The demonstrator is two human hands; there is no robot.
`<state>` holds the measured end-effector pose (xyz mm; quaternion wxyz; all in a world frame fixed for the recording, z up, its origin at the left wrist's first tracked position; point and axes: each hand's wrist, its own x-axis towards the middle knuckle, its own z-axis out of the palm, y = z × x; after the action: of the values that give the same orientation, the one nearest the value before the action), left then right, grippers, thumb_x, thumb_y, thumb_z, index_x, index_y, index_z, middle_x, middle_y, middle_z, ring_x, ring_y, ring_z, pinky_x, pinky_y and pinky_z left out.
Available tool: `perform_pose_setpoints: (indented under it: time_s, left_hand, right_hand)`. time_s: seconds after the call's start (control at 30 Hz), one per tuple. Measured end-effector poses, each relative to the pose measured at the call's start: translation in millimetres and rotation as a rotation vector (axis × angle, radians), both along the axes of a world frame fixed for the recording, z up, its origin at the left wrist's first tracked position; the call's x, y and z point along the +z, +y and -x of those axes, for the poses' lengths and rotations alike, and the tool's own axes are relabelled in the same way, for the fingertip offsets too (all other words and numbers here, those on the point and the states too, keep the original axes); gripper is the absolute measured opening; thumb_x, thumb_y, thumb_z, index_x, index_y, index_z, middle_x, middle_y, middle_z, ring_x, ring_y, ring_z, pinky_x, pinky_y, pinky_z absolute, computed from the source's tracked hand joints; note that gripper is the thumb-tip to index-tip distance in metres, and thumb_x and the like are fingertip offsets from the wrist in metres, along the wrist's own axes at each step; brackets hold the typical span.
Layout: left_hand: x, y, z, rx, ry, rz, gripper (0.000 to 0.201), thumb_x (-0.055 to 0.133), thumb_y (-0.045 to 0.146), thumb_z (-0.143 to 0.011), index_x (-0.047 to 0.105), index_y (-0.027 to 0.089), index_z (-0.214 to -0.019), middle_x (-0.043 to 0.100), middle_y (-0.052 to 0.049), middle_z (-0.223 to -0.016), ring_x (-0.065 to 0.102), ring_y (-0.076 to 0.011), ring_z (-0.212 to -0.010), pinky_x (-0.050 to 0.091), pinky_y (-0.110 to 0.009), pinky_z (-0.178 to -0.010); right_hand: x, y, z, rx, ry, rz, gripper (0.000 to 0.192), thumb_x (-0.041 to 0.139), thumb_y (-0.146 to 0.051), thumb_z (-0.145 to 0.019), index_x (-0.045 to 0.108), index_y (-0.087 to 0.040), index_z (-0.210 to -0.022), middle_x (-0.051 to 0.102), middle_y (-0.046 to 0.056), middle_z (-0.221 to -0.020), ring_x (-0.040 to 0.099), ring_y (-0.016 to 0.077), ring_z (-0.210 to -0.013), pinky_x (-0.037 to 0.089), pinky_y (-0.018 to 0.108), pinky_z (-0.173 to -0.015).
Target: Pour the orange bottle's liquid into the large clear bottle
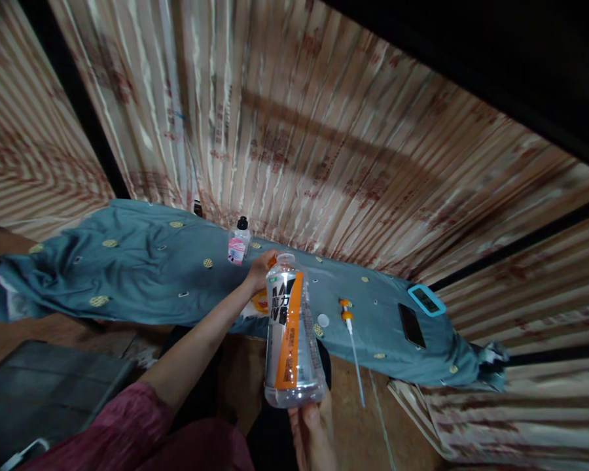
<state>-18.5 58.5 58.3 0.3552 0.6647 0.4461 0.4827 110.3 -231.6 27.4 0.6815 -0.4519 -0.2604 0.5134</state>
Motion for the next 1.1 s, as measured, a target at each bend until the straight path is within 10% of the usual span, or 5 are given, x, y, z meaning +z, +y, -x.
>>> perform_pose_setpoints:
  time_s: [0.2,0.57,0.9,1.1]
  left_hand:
    - [-1.0,1,2,-0.004,0.020,-0.007,0.011,0.073,0.029,-0.080,0.066,0.021,-0.081,0.069,-0.002,-0.084,0.062,-0.0185,-0.080,0.052,-0.030,-0.077]
    - [-1.4,3,1,0.003,0.046,-0.017,0.013,0.073,0.025,-0.079,0.061,0.022,-0.076,0.068,-0.002,-0.082,0.064,-0.0205,-0.081,0.051,-0.030,-0.077]
    - [2.3,0,2,-0.023,0.040,-0.031,0.016,0.070,0.029,-0.080,0.057,0.022,-0.074,0.067,-0.002,-0.080,0.063,-0.0203,-0.081,0.050,-0.031,-0.076]
    - [1.8,1,1,-0.013,0.039,-0.033,0.021,0.070,0.032,-0.081,0.054,0.023,-0.071,0.065,-0.002,-0.077,0.062,-0.0203,-0.078,0.048,-0.030,-0.073]
  right_hand:
    - [-5.9,-1,-13,0.124,0.121,0.036,0.040,0.092,-0.050,-0.076,0.084,-0.037,-0.113,0.086,0.004,-0.108,0.080,0.0309,-0.108,0.063,0.046,-0.101]
    - [55.3,6,24,-0.106,0.108,0.153,0.046,0.103,-0.053,-0.053,0.085,-0.044,-0.095,0.085,-0.005,-0.089,0.081,0.0264,-0.102,0.062,0.037,-0.101]
    - [59.5,6,29,-0.124,0.137,0.166,0.045,0.104,-0.052,-0.053,0.085,-0.044,-0.093,0.085,-0.008,-0.084,0.082,0.0205,-0.093,0.064,0.022,-0.079]
    - [60.2,7,29,-0.102,0.095,0.158,0.046,0.102,-0.056,-0.051,0.085,-0.045,-0.093,0.084,-0.005,-0.082,0.080,0.0248,-0.105,0.062,0.032,-0.099]
